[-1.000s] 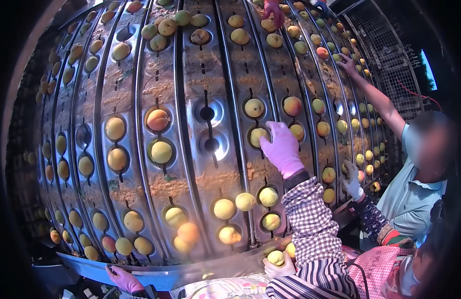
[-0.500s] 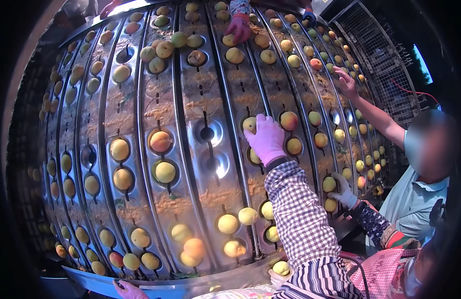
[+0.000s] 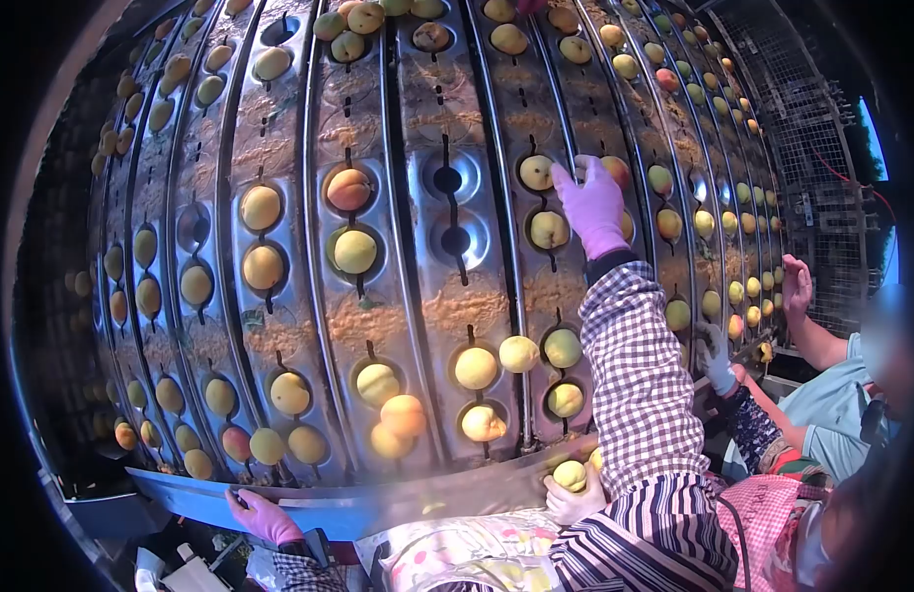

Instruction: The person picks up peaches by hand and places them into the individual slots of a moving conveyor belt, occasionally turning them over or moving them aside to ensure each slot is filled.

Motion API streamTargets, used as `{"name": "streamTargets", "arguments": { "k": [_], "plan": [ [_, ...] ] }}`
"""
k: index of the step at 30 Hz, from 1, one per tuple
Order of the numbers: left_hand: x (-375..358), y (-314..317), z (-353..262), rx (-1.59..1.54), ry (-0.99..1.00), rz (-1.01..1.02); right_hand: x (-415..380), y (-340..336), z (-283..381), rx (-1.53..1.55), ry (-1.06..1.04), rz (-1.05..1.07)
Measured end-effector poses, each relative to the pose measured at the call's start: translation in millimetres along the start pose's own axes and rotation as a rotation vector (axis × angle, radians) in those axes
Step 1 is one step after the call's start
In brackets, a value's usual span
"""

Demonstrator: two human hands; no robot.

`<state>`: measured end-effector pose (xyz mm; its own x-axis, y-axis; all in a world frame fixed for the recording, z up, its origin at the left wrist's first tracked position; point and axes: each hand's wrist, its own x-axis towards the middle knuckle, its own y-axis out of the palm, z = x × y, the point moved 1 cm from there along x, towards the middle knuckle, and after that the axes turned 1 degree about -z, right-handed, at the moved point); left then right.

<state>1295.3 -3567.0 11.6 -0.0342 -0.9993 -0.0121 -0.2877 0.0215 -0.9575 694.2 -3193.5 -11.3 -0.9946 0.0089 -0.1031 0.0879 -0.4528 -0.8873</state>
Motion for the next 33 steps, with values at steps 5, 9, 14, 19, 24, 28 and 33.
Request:
{"name": "streamTargets", "arguments": {
  "k": [5,9,14,19,24,28,33],
  "plan": [
    [-2,-2,-3,-0.010,-0.018,0.017,-46,-18,-22,0.265,0.159,0.175],
    [1,0,3,-0.020,-0.022,0.019,-76,-14,-4,-0.149,-0.135,0.069],
    [0,-3,-5,0.006,-0.007,0.025,-86,2,-8,-0.229,-0.262,-0.004],
    [8,-2,2,0.012,0.004,0.041,-88,10,-18,-0.273,-0.306,-0.047],
    [27,-4,9,0.004,-0.001,0.062,-89,12,-18,-0.323,-0.300,-0.035],
    [49,-8,12,0.016,0.015,0.078,-94,3,-9,-0.288,-0.257,-0.027],
    [87,-5,45,-0.058,0.013,0.073,-169,-44,40,0.092,-0.006,0.196]
  ]
}}
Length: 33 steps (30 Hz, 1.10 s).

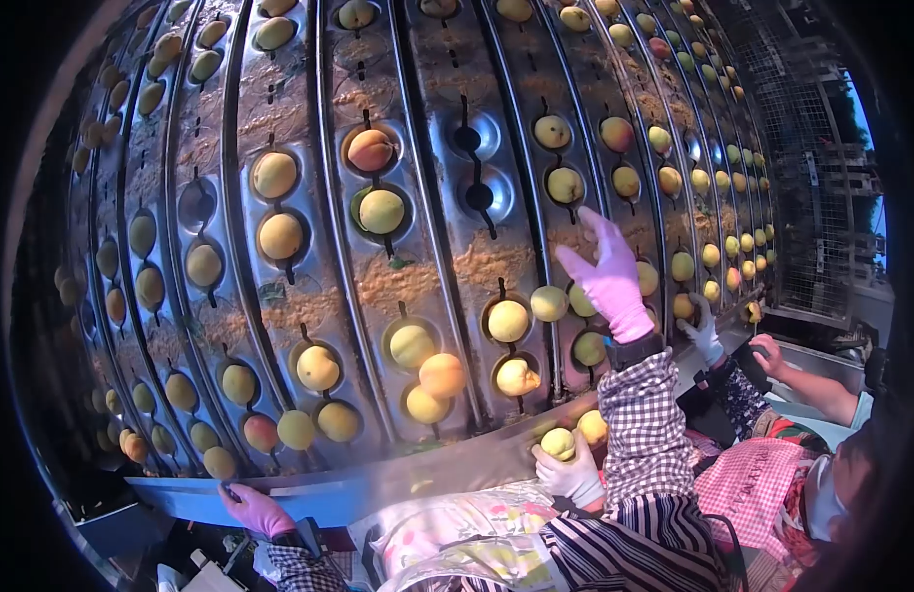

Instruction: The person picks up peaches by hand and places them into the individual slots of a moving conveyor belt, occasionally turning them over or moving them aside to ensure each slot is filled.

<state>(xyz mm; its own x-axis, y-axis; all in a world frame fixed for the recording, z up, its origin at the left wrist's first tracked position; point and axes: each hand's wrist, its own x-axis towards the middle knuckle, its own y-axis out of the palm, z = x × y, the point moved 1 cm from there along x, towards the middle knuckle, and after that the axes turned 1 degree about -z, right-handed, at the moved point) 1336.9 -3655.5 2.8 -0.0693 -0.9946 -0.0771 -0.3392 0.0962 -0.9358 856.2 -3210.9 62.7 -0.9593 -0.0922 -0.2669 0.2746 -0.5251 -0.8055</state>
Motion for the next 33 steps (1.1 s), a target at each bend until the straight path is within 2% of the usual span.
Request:
{"name": "streamTargets", "arguments": {
  "k": [2,4,6,9,10,12,15,19,22,26,29,33],
  "plan": [
    [9,-5,-3,0.039,0.000,-0.016,-42,-1,17,-0.172,-0.141,0.172],
    [22,-8,6,0.064,0.020,-0.005,-67,15,23,-0.482,-0.122,0.281],
    [31,-12,10,0.033,-0.001,0.014,-71,27,11,-0.485,-0.095,0.203],
    [40,-12,5,0.018,-0.016,0.019,-65,30,29,-0.255,0.005,0.052],
    [41,-15,4,0.022,-0.023,0.017,-57,33,37,-0.028,0.025,-0.058],
    [46,-14,14,0.040,-0.001,0.009,-28,50,43,0.220,0.120,-0.146],
    [45,-15,11,0.046,-0.006,0.015,18,74,54,0.081,-0.024,-0.194],
    [45,-13,13,0.048,-0.014,0.007,53,119,49,-0.269,-0.139,-0.332],
    [46,-11,19,0.055,0.004,-0.004,57,128,53,-0.460,-0.146,-0.360],
    [44,-11,14,0.033,-0.025,0.001,54,112,57,-0.537,-0.101,-0.213],
    [45,-12,16,0.025,-0.007,-0.001,47,101,58,-0.451,-0.104,-0.135],
    [44,-12,12,0.030,-0.011,0.001,51,103,50,-0.549,-0.215,-0.121]
  ]
}}
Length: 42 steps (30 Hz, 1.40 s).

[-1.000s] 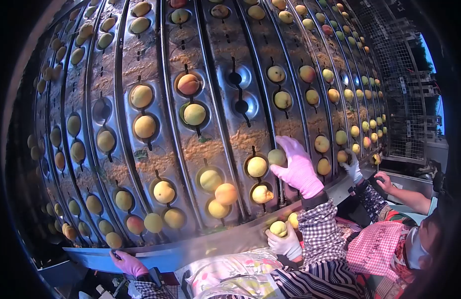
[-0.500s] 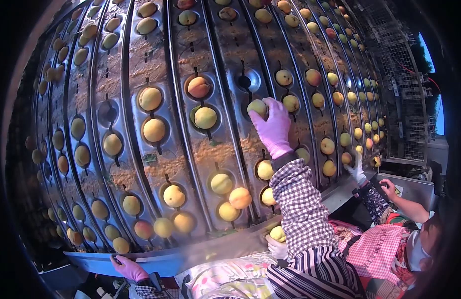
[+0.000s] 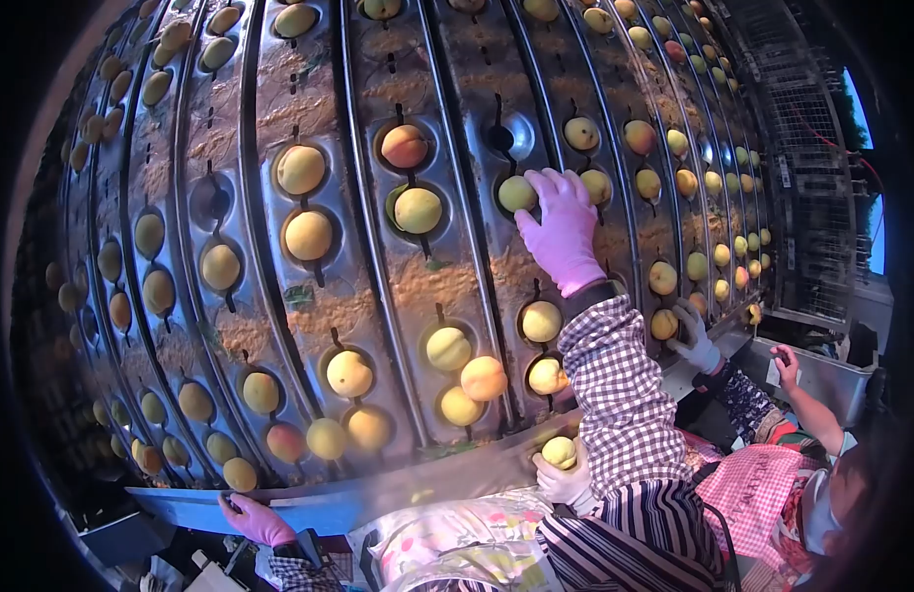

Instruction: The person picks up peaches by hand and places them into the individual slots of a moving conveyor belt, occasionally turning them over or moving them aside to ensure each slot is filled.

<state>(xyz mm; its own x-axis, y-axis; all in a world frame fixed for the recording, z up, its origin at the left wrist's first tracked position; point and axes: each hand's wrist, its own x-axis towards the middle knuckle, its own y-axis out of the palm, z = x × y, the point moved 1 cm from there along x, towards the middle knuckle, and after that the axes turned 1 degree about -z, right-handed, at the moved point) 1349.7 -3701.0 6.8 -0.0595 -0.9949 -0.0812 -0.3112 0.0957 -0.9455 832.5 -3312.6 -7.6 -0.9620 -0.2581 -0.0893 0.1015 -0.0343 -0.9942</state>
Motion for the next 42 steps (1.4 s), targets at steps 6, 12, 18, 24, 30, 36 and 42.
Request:
{"name": "streamTargets", "arguments": {
  "k": [6,12,18,24,30,36,42],
  "plan": [
    [-1,-1,-9,-0.028,-0.011,0.027,4,1,-5,-0.073,-0.058,-0.035],
    [-6,-3,-15,0.049,0.035,-0.020,0,1,3,-0.085,-0.008,-0.030],
    [-1,-3,-4,0.065,0.080,-0.017,-7,-20,19,-0.077,0.091,-0.022],
    [-2,-7,-3,0.013,0.071,0.024,-124,-81,72,0.166,0.164,0.375],
    [1,-6,13,-0.166,0.049,0.064,-189,-60,83,0.419,0.184,0.473],
    [4,-7,27,-0.132,0.133,0.087,-93,-82,52,0.606,0.189,-0.034],
    [5,-6,26,-0.037,0.112,0.084,55,-43,16,0.418,0.069,-0.082]
  ]
}}
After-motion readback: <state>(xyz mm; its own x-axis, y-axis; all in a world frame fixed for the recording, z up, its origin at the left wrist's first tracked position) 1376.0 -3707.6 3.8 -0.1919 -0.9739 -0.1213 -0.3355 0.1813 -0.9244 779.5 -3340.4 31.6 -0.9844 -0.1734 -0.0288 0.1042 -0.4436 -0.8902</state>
